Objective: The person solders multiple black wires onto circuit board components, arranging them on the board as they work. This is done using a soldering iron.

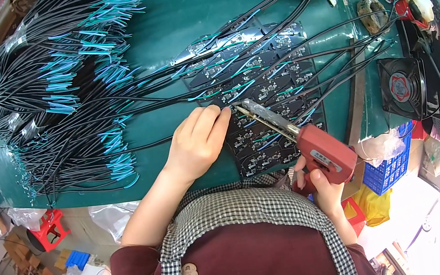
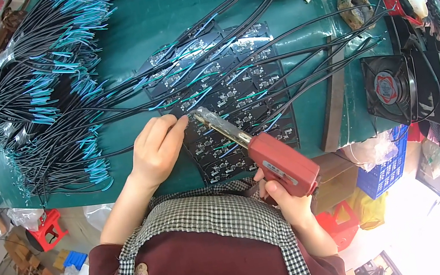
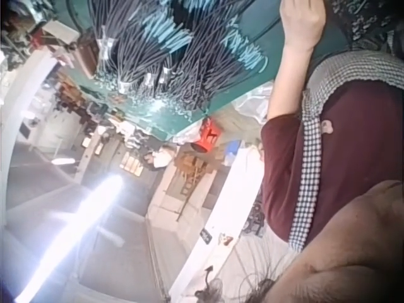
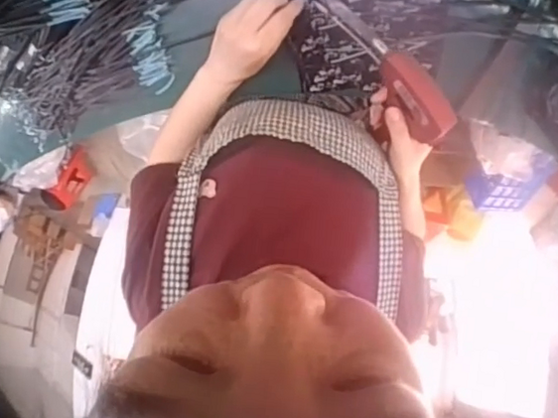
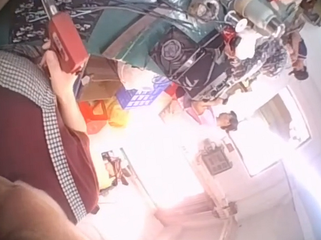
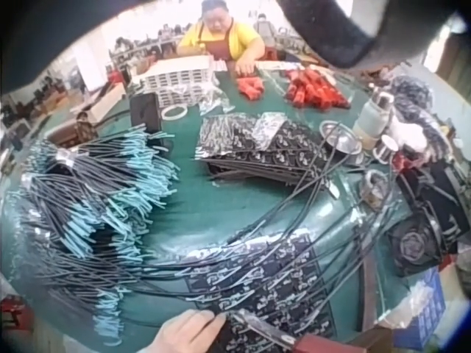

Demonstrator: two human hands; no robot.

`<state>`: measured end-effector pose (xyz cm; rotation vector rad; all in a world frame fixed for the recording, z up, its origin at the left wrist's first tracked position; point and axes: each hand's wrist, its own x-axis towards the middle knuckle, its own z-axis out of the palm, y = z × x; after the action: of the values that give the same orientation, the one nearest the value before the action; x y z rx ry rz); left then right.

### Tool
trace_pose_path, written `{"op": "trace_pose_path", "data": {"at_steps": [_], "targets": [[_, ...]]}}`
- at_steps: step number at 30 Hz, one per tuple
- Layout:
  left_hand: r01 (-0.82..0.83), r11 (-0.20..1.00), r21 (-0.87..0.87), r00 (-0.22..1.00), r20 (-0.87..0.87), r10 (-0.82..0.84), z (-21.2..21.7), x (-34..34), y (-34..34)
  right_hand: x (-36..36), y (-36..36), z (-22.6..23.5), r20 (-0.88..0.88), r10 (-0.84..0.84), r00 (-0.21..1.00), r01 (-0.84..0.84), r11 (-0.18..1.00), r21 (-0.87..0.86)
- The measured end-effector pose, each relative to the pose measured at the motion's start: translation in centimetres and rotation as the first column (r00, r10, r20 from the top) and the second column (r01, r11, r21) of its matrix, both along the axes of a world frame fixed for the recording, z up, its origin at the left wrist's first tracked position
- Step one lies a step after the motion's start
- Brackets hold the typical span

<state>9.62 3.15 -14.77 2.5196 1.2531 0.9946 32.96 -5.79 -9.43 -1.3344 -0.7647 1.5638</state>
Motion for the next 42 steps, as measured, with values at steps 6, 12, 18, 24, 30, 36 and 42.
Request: {"op": "trace_pose_path", "data": {"at_steps": [6,12,18,24,30,36,42], "targets": [[0.015,1.000,-0.006,1.000,-0.017,-0.015,0.2,-0.1,0.0,0.1,0.0,-0.4,0.105,0.065,0.992,-0.063,0.998,-0.018],[0.025,0.999,-0.029,1.000,-0.018,-0.026,0.3,-0.1,0.1,0.1,-0.5,-0.5,0.186,0.082,0.979,-0.072,0.996,-0.061],[0.030,0.998,-0.047,0.999,-0.040,-0.032,0.6,-0.1,0.1,0.2,-0.3,-0.8,0.322,0.191,0.927,-0.210,0.977,0.027],[0.026,0.999,-0.037,0.998,-0.060,-0.028,0.6,0.0,0.1,-0.4,-0.9,0.5,0.200,0.058,0.978,-0.068,0.997,0.044],[-0.010,0.999,-0.046,0.999,-0.030,0.009,0.4,-0.2,0.0,0.1,-1.7,0.4,0.054,0.075,0.996,-0.079,0.994,0.072],[0.004,1.000,-0.024,0.999,-0.049,-0.005,0.2,-0.3,0.1,-1.1,-1.5,0.4,0.152,-0.008,0.988,0.004,1.000,0.030],[-0.016,0.999,-0.041,1.000,-0.007,0.016,0.3,-0.1,-0.1,-1.4,-1.0,0.0,0.192,0.020,0.981,-0.016,1.000,-0.024]]}}
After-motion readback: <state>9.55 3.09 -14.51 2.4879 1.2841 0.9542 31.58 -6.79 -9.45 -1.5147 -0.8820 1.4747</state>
